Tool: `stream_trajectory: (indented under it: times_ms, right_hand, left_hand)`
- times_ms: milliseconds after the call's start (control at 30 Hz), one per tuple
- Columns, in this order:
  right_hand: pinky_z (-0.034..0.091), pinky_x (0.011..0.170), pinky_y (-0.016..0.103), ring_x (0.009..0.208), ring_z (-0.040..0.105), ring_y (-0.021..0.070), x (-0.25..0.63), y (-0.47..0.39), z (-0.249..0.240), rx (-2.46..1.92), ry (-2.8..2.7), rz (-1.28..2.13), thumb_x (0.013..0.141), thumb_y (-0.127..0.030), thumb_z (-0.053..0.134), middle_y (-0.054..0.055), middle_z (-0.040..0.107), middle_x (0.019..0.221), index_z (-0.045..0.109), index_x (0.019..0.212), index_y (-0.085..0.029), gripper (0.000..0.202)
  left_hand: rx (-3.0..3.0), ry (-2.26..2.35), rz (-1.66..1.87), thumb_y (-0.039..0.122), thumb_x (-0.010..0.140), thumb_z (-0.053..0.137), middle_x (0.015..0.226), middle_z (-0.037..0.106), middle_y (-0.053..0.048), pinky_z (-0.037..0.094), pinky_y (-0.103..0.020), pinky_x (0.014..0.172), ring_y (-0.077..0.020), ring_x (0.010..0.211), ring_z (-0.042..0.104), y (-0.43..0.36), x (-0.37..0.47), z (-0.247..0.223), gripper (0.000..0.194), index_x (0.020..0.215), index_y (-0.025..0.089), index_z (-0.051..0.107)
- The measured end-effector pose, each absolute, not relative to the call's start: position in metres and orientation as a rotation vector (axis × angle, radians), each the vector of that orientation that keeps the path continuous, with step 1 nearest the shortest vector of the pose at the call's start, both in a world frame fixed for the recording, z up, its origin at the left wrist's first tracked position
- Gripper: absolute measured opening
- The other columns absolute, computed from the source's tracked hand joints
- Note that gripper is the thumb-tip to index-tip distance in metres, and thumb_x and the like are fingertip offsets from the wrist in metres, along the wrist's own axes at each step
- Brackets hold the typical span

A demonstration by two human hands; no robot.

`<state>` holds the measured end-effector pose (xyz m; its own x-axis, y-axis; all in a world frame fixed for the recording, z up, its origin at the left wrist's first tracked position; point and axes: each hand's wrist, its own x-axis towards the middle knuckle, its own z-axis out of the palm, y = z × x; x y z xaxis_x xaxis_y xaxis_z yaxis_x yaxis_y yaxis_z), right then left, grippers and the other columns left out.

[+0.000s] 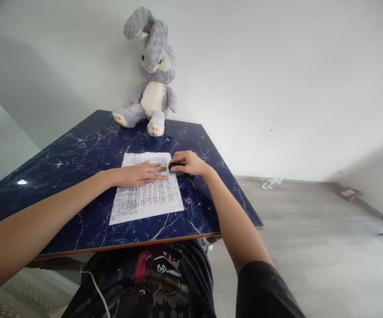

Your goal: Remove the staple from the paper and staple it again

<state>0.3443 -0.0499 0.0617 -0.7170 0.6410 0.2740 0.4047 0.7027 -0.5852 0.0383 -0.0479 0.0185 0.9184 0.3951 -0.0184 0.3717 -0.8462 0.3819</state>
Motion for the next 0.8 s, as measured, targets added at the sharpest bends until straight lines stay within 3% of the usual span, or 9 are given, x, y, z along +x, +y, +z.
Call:
stream_trajectory:
  times_ms: [467,800]
  right_hand:
    - [0.047,0.076,0.033,0.082,0.06,0.0191,0.3424,-0.0535,0.0659,-0.835,-2.448,0.656,0.094,-0.043,0.075,0.008,0.069,0.102,0.08,0.108,-0.016,0.031]
    - [0.046,0.075,0.033,0.083,0.061,0.0198,0.3375,-0.0547,0.0634,-0.801,-2.475,0.683,0.094,-0.039,0.076,0.008,0.067,0.099,0.08,0.105,-0.016,0.026]
  left_hand:
    - [2.675,0.565,0.192,0.039,0.111,0.04,0.173,0.03,0.01,0.013,-0.055,0.132,-0.0274,0.162,0.026,-0.0473,0.041,0.0182,0.048,0.156,0.054,0.045]
    - [2.699,0.573,0.102,0.041,0.112,0.031,0.176,0.021,0.01,0.008,-0.056,0.132,-0.0275,0.164,0.018,-0.046,0.0427,0.0185,0.05,0.161,0.053,0.038]
